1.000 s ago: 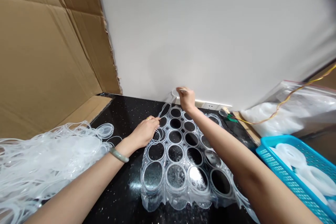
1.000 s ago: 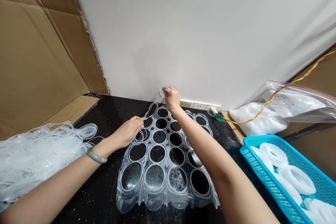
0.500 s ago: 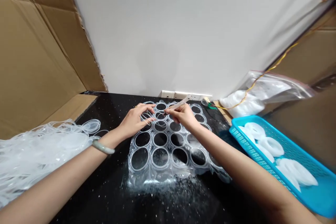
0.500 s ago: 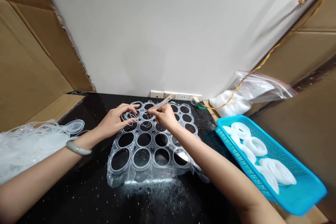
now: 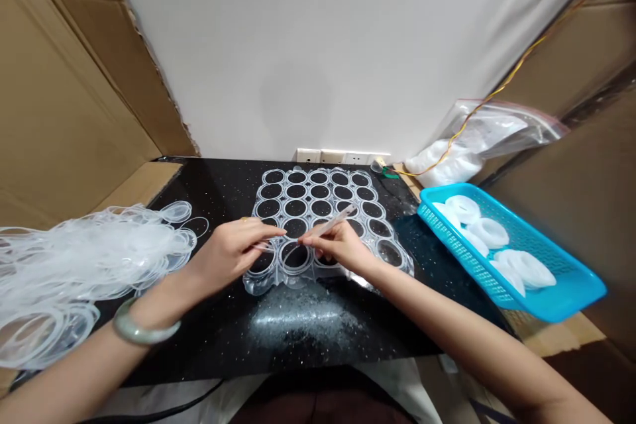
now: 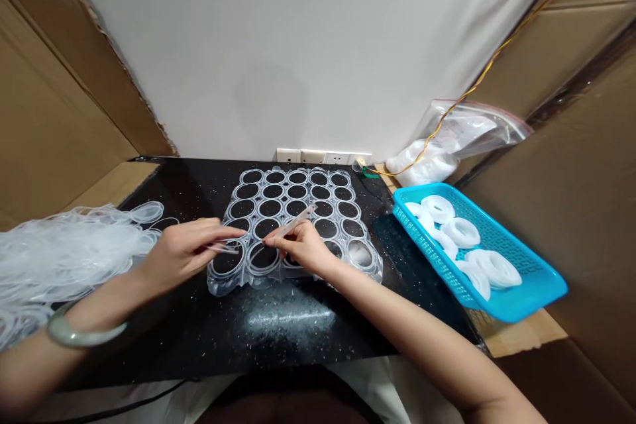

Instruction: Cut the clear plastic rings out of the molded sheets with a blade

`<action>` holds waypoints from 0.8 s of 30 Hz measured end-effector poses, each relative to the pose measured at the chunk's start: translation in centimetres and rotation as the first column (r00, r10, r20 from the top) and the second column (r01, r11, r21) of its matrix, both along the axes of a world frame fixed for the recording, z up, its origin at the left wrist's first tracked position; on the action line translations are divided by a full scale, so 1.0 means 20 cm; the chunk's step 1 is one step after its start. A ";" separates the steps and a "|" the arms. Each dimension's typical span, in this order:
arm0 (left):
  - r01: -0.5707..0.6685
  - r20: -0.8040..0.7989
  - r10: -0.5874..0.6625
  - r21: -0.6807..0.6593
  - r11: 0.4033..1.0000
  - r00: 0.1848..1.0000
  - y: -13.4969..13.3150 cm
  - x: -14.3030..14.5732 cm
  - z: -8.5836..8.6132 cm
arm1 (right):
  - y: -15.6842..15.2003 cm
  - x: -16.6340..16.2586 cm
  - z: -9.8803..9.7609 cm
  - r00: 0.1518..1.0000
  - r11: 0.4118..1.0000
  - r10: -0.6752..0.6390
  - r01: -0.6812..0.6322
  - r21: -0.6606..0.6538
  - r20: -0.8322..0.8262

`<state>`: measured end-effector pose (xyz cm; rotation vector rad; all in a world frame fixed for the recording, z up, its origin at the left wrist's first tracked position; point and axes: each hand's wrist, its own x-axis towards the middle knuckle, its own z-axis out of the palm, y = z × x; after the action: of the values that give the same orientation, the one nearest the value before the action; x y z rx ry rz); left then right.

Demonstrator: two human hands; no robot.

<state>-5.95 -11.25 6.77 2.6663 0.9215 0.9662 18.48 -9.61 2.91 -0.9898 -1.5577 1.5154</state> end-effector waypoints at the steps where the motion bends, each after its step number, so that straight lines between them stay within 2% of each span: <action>1: -0.029 0.042 0.026 0.066 0.997 0.999 -0.06 -0.02 -0.02 | -0.01 0.00 -0.03 1.000 1.000 0.004 -0.004 -0.014 -0.002; 4: -0.093 0.139 0.074 0.135 0.986 0.988 -0.19 -0.05 -0.07 | -0.04 0.00 -0.11 1.000 1.000 0.016 -0.016 -0.006 -0.007; 6: -0.100 0.167 0.088 0.065 0.993 0.982 -0.24 -0.05 -0.11 | -0.05 0.00 -0.12 1.000 0.999 0.014 -0.014 0.039 0.003; 8: -0.111 0.153 0.122 -0.077 0.991 0.981 -0.23 -0.04 -0.13 | -0.06 0.01 -0.10 1.000 0.996 -0.011 0.010 0.093 0.016; 11: -0.152 0.080 0.179 -0.267 0.952 0.981 -0.15 0.03 -0.16 | -0.04 0.06 -0.05 0.994 0.982 -0.106 0.103 0.156 0.011; 15: -0.152 -0.043 0.148 -0.413 0.898 0.988 0.03 0.17 -0.21 | -0.02 0.15 -0.04 0.964 0.946 -0.265 0.259 0.194 0.006; 19: -0.153 -0.189 0.077 -0.427 0.891 0.979 0.16 0.29 -0.23 | -0.01 0.23 -0.11 0.930 0.918 -0.366 0.363 0.159 -0.011; 24: -0.142 -0.251 0.031 -0.436 0.889 0.968 0.21 0.34 -0.21 | 0.00 0.25 -0.18 0.923 0.918 -0.381 0.385 0.094 -0.056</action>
<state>0.86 -6.96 2.66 2.3792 1.1578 0.3779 23.49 -9.66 -0.75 -1.1240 -1.3069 1.1614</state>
